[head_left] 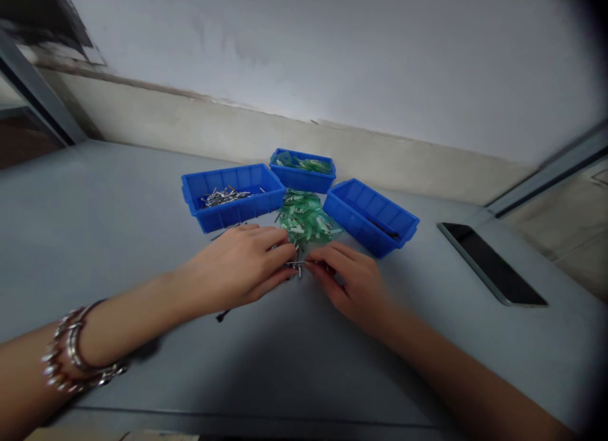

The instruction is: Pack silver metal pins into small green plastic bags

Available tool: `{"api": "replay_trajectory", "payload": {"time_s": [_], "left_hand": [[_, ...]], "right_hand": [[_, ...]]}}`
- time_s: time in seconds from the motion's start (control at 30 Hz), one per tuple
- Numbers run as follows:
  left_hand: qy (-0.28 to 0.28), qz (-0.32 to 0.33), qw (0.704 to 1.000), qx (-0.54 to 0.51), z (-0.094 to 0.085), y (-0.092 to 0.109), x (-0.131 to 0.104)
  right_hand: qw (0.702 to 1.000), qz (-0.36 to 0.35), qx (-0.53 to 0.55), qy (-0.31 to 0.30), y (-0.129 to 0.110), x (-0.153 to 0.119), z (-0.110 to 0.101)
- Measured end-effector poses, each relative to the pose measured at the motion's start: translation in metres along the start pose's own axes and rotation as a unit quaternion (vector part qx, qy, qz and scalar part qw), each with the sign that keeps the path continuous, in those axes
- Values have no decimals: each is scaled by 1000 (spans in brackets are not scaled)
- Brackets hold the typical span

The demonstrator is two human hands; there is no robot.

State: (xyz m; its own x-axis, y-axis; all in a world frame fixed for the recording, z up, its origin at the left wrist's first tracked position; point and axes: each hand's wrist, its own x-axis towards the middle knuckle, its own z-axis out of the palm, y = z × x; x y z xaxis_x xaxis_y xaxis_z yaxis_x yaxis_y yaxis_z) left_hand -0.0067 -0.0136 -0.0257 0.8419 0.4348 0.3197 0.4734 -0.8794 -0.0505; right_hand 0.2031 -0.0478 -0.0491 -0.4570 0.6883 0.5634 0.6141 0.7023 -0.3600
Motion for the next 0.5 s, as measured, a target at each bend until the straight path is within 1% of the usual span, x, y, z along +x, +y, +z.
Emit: {"api": "replay_trajectory", "payload": {"time_s": [0.1,0.2,0.27,0.33,0.43,0.5], "left_hand": [[7,4,1000,4,-1,1,1],[27,11,999,15,-2,2,1],[47,15,998,28,-3,2,1],[63,11,997,53,-5,0,2],[88,-34,990,104,-9,-4,2],[100,-100,979,146,-14,-5,1]], "right_hand": [[1000,-4,2,2,-1,0,0],[1000,-6,-1,8,-1,0,0],[1000,7,-10,12,-1,-1,0],[999,35,-19,3,0,-2,1],[997,70,-23,-32,2,-5,0],[995,81,-28,-51,3,-7,0]]}}
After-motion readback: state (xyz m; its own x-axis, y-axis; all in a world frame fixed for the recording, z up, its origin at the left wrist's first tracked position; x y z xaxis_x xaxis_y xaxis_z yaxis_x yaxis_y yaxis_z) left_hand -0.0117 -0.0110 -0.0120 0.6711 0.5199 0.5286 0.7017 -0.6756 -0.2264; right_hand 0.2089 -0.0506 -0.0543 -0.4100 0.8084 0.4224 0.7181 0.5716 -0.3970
